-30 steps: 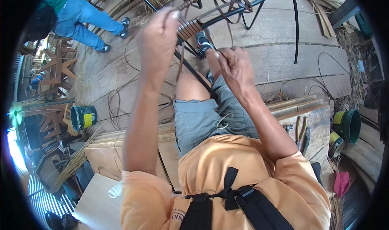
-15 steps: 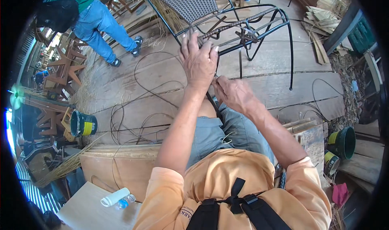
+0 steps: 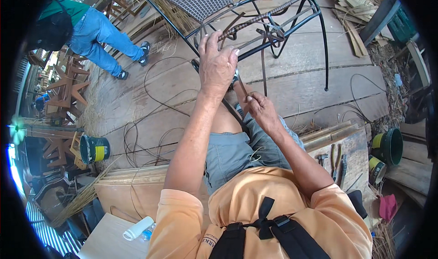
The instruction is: Weaving synthetic rattan strips onto a metal chair frame to repair or manufacture it.
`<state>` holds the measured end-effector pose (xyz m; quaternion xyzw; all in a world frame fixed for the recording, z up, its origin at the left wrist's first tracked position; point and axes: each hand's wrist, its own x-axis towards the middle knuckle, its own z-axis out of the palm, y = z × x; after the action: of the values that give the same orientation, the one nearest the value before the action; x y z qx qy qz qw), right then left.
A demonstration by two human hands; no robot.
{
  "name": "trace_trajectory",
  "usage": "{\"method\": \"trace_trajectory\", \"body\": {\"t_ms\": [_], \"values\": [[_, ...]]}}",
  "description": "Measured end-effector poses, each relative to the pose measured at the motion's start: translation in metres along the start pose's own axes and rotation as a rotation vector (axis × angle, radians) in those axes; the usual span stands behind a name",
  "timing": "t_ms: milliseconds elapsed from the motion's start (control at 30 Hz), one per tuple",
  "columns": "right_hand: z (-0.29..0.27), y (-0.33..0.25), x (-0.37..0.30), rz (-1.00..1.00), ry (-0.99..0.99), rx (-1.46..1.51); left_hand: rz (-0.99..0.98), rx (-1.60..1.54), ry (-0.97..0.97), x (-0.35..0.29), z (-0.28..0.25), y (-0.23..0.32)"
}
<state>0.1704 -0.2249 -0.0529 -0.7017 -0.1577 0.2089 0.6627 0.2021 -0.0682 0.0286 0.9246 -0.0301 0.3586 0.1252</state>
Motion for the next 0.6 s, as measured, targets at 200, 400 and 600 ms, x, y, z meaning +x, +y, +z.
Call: {"method": "trace_trajectory", "body": {"t_ms": [200, 400, 600], "values": [[0.006, -0.036, -0.037, -0.012, 0.147, 0.068, 0.100, 0.089, 0.082, 0.000, 0.002, -0.010], [-0.016, -0.021, -0.054, -0.285, 0.109, -0.430, 0.076, 0.064, 0.084, -0.002, -0.002, -0.006], [-0.022, -0.011, -0.071, 0.296, -0.257, 0.798, -0.225, -0.232, 0.113, -0.066, -0.027, 0.059]]}}
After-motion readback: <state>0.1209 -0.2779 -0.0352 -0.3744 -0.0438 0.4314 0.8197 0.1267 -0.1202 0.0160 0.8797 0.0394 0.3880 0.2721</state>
